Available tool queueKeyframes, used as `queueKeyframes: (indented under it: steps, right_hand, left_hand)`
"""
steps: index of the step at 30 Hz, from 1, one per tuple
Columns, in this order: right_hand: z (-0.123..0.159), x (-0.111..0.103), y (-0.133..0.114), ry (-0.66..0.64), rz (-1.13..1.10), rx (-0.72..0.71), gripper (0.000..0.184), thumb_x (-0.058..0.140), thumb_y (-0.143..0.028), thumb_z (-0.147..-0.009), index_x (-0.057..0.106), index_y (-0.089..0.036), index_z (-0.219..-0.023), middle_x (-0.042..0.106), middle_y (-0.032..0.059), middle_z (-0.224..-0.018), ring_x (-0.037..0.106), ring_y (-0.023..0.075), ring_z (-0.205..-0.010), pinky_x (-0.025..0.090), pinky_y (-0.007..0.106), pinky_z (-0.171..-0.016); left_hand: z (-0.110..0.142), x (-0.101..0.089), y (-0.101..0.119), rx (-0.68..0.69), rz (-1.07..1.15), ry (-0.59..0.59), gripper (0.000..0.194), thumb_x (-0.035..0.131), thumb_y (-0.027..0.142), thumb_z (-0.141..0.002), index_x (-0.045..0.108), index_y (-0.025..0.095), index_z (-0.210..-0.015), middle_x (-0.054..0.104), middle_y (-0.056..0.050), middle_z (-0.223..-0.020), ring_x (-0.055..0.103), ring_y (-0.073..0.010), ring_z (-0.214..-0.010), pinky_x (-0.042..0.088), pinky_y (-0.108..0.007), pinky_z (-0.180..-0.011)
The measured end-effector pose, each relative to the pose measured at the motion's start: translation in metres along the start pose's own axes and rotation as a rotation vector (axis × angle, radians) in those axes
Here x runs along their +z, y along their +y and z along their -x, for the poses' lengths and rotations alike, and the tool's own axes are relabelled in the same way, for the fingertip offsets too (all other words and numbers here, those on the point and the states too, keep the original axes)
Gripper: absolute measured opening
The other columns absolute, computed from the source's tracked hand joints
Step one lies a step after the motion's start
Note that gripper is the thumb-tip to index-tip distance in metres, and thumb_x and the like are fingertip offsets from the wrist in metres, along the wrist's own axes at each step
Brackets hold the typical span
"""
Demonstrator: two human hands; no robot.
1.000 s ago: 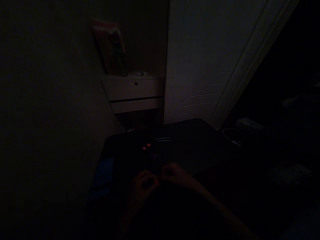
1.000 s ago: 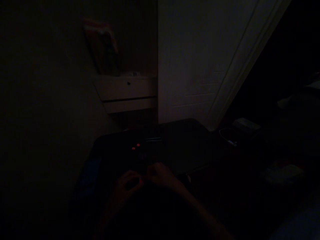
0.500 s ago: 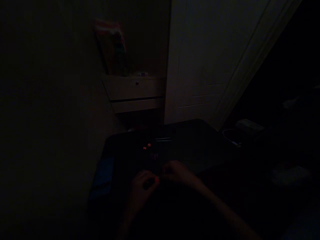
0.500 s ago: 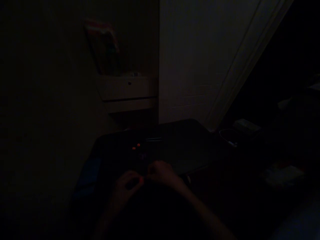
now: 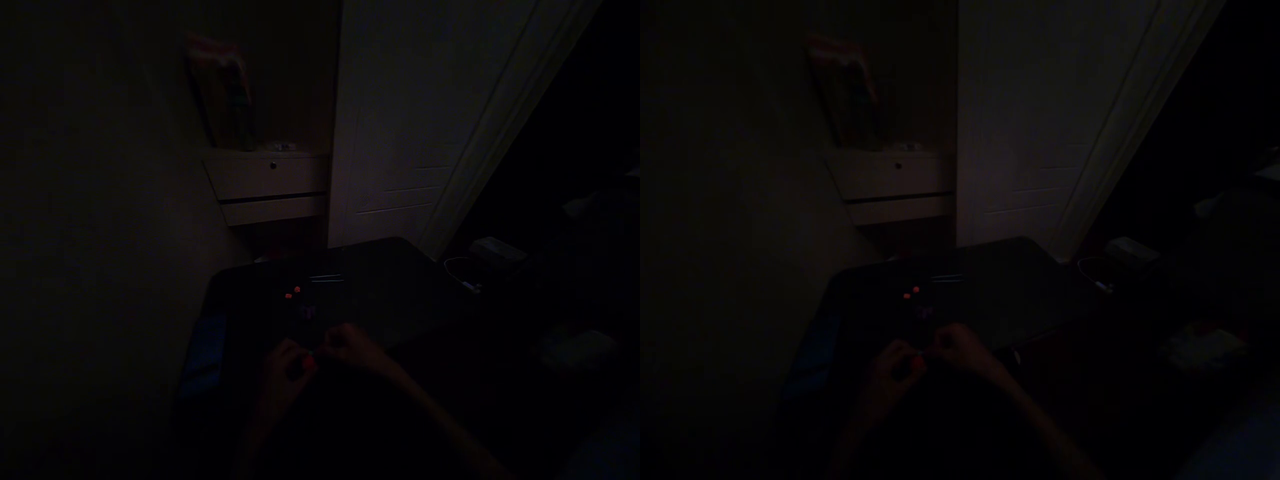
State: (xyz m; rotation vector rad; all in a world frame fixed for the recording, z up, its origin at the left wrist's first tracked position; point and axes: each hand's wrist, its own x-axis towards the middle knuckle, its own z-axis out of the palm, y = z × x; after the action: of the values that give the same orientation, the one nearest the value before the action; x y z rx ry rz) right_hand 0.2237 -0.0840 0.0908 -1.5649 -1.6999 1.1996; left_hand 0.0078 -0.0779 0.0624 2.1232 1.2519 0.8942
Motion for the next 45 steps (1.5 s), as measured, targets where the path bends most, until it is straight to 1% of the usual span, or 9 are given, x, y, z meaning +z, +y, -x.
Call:
queueKeyframes:
  steps: [5,9,16,22,27,32,40,42,45]
  right_hand:
    - [-0.003,0.002,0.006,-0.032,-0.006,0.004,0.019,0.075,-0.028,-0.085,0.068,-0.015,-0.073,0.06,-0.0042,-0.067,0.051,0.0111,-0.064,0.034,0.021,-0.057]
    - [-0.003,0.0,0.006,-0.052,-0.014,0.021,0.02,0.076,-0.029,-0.084,0.068,-0.016,-0.072,0.059,-0.0045,-0.065,0.049,0.0106,-0.063,0.033,0.021,-0.055]
    - [-0.007,-0.002,0.013,-0.125,-0.154,0.042,0.025,0.079,-0.034,-0.08,0.067,-0.015,-0.07,0.059,-0.0046,-0.065,0.047,0.01,-0.062,0.034,0.02,-0.057]
    - [-0.011,-0.008,0.015,-0.204,-0.117,0.073,0.024,0.078,-0.034,-0.079,0.067,-0.015,-0.069,0.054,-0.0066,-0.06,0.044,0.0088,-0.058,0.031,0.021,-0.055]
    - [-0.011,-0.011,0.015,-0.251,-0.112,0.032,0.019,0.076,-0.031,-0.079,0.069,-0.015,-0.071,0.057,-0.0061,-0.062,0.046,0.0088,-0.06,0.032,0.021,-0.055]
    - [-0.011,-0.013,0.015,-0.27,-0.056,0.033,0.023,0.079,-0.036,-0.079,0.071,-0.015,-0.073,0.056,-0.0064,-0.062,0.045,0.0089,-0.059,0.031,0.021,-0.054]
    - [-0.016,-0.014,0.023,-0.312,-0.082,-0.005,0.027,0.081,-0.04,-0.079,0.07,-0.015,-0.075,0.056,-0.0068,-0.063,0.045,0.0087,-0.06,0.031,0.02,-0.055]
    - [-0.014,-0.014,0.024,-0.307,-0.095,-0.019,0.03,0.081,-0.043,-0.079,0.07,-0.015,-0.075,0.056,-0.0067,-0.064,0.045,0.0088,-0.06,0.031,0.021,-0.055]
    - [-0.009,-0.012,0.025,-0.255,-0.126,-0.062,0.036,0.08,-0.048,-0.081,0.069,-0.014,-0.075,0.055,-0.0066,-0.064,0.043,0.0089,-0.061,0.031,0.021,-0.055]
  left_hand:
    - [0.0,-0.001,0.0,-0.015,-0.015,-0.031,0.013,0.081,0.035,-0.08,0.081,0.03,-0.092,0.076,-0.001,-0.094,0.073,-0.0223,-0.089,0.057,-0.032,-0.078]
    - [-0.001,-0.002,0.001,-0.01,0.018,-0.032,0.009,0.081,0.03,-0.08,0.079,0.029,-0.088,0.076,-0.001,-0.093,0.072,-0.0224,-0.09,0.057,-0.032,-0.08]
    - [-0.001,-0.003,0.0,-0.029,0.016,-0.06,0.007,0.082,0.03,-0.079,0.08,0.029,-0.086,0.076,-0.001,-0.093,0.072,-0.0232,-0.092,0.056,-0.033,-0.081]
    - [0.0,0.001,-0.005,-0.009,0.014,-0.043,0.008,0.081,0.031,-0.08,0.081,0.03,-0.088,0.077,-0.001,-0.094,0.072,-0.023,-0.092,0.056,-0.033,-0.08]
    - [0.0,0.002,-0.006,-0.015,0.011,-0.045,0.01,0.082,0.031,-0.079,0.082,0.031,-0.089,0.076,-0.001,-0.094,0.072,-0.0232,-0.093,0.057,-0.033,-0.081]
    - [0.0,0.001,-0.004,-0.019,0.006,-0.049,0.009,0.081,0.033,-0.081,0.083,0.031,-0.089,0.076,-0.002,-0.095,0.072,-0.023,-0.093,0.057,-0.033,-0.081]
    - [-0.001,0.0,-0.005,-0.004,0.0,-0.062,0.01,0.08,0.034,-0.083,0.083,0.032,-0.092,0.076,-0.001,-0.093,0.072,-0.0225,-0.092,0.056,-0.033,-0.081]
    - [-0.001,0.0,-0.004,-0.004,0.007,-0.055,0.01,0.08,0.033,-0.082,0.083,0.031,-0.091,0.076,-0.001,-0.093,0.072,-0.0224,-0.091,0.057,-0.033,-0.081]
    - [-0.001,-0.001,-0.003,-0.014,0.014,-0.046,0.01,0.082,0.031,-0.079,0.083,0.031,-0.089,0.076,-0.001,-0.093,0.073,-0.0225,-0.091,0.057,-0.032,-0.08]
